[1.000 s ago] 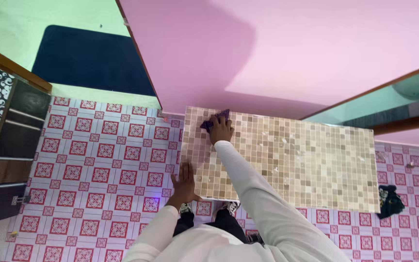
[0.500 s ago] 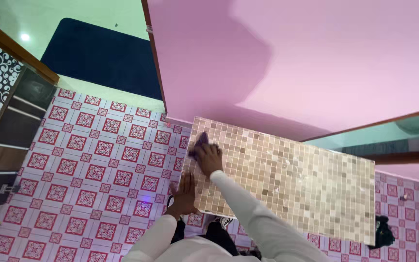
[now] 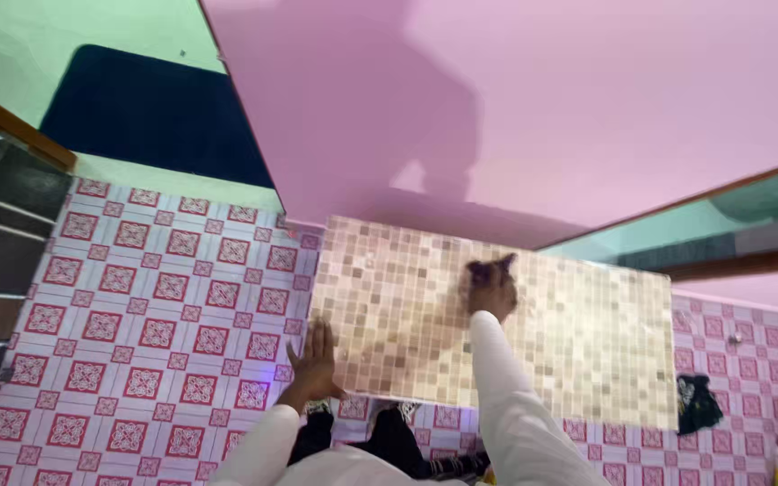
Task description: The person wipes the tops and undersides of several shelves and a wall-mounted ledge using a cloth by hand, moving around the room to reach different surfaces.
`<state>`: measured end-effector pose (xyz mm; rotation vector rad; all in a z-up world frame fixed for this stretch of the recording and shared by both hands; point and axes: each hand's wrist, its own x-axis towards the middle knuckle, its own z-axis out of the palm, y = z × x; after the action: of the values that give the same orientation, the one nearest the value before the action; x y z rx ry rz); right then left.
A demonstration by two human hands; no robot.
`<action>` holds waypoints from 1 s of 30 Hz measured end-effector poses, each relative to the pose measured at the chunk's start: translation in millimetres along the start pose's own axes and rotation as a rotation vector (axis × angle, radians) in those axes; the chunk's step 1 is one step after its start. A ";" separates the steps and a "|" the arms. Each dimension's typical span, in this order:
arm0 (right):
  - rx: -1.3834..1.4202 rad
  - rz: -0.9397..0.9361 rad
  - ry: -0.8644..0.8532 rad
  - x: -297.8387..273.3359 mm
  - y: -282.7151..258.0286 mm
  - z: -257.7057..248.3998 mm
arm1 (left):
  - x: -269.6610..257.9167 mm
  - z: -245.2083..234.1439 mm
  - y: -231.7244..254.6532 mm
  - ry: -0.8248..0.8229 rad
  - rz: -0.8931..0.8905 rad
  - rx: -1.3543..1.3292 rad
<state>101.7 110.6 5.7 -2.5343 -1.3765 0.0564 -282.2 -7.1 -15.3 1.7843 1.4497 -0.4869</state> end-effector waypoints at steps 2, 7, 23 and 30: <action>-0.082 0.142 0.107 -27.6 29.6 -2.6 | 1.6 -0.4 2.5 -0.014 -0.018 -0.025; 0.178 -0.175 0.034 -134.2 24.5 28.4 | 6.4 -2.5 2.9 -0.035 -0.032 0.026; 0.087 0.251 -0.101 -18.1 209.5 -48.7 | 45.0 11.7 144.6 -0.048 -0.285 -0.090; 0.175 0.018 0.139 -64.7 213.6 -10.4 | 61.7 32.5 135.1 -0.027 -0.323 -0.024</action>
<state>242.7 -56.1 -41.5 -2.3588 -1.2391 0.0037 -131.8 1.0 -35.8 1.5230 1.7266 -0.6512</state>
